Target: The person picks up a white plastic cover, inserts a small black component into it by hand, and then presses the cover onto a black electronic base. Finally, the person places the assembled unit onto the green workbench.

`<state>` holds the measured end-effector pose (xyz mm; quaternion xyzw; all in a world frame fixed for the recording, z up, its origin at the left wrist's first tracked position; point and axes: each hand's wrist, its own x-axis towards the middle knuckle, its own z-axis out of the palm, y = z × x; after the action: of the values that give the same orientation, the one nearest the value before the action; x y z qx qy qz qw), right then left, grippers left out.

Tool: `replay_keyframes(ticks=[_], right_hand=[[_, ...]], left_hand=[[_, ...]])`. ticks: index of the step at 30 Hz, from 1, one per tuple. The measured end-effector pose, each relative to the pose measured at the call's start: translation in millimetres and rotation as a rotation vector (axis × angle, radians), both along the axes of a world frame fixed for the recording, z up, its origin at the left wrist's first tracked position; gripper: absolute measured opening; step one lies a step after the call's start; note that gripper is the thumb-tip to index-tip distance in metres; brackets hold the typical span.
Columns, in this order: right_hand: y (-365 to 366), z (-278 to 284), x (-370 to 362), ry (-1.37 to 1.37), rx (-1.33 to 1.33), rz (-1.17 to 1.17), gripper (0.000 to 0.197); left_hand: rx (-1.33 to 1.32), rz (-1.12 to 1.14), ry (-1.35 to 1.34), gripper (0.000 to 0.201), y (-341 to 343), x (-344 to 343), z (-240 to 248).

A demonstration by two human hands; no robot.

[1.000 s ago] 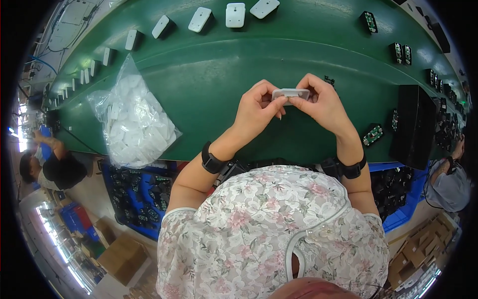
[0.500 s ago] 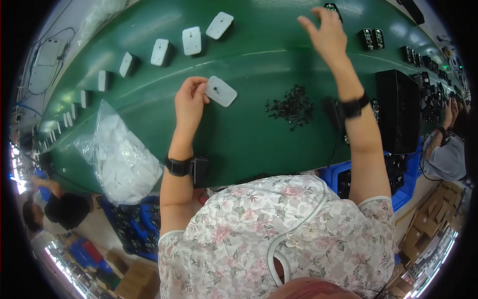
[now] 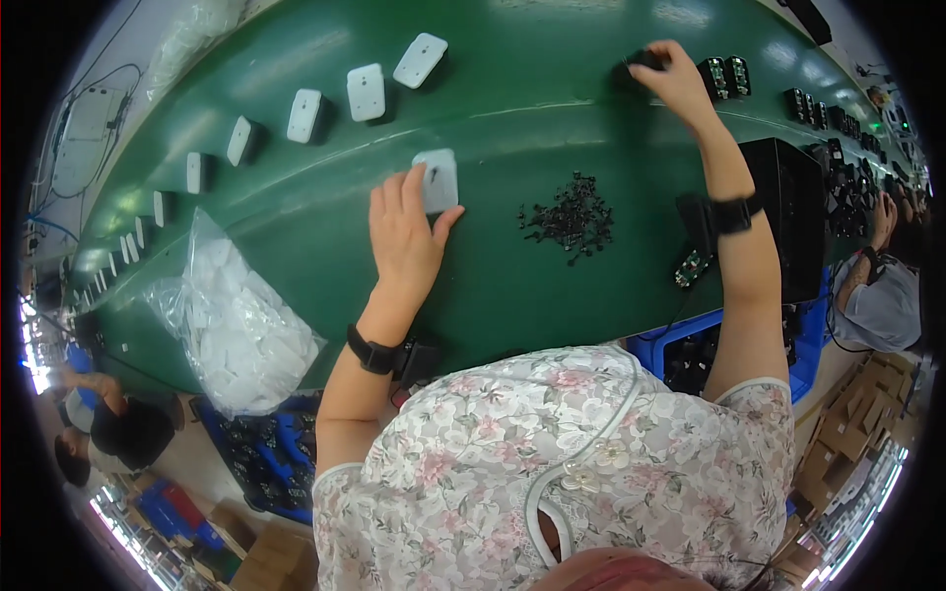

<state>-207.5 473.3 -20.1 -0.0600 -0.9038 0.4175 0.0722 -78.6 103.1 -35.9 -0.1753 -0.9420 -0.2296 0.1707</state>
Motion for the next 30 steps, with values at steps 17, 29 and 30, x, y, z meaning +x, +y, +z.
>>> replay_keyframes(ticks=[17,29,30], right_hand=[[-144,22,117,0.268,0.134,0.476,0.035],[-160,16,99,0.277,0.315,0.636,0.035],[-159,17,98,0.286,0.325,0.657,0.036]], left_hand=[[0.317,-0.249,-0.087,0.061,17,-18,-13],[0.261,-0.313,-0.047,0.054,3,-13,-12],[0.229,-0.309,-0.029,0.055,3,-12,-13]])
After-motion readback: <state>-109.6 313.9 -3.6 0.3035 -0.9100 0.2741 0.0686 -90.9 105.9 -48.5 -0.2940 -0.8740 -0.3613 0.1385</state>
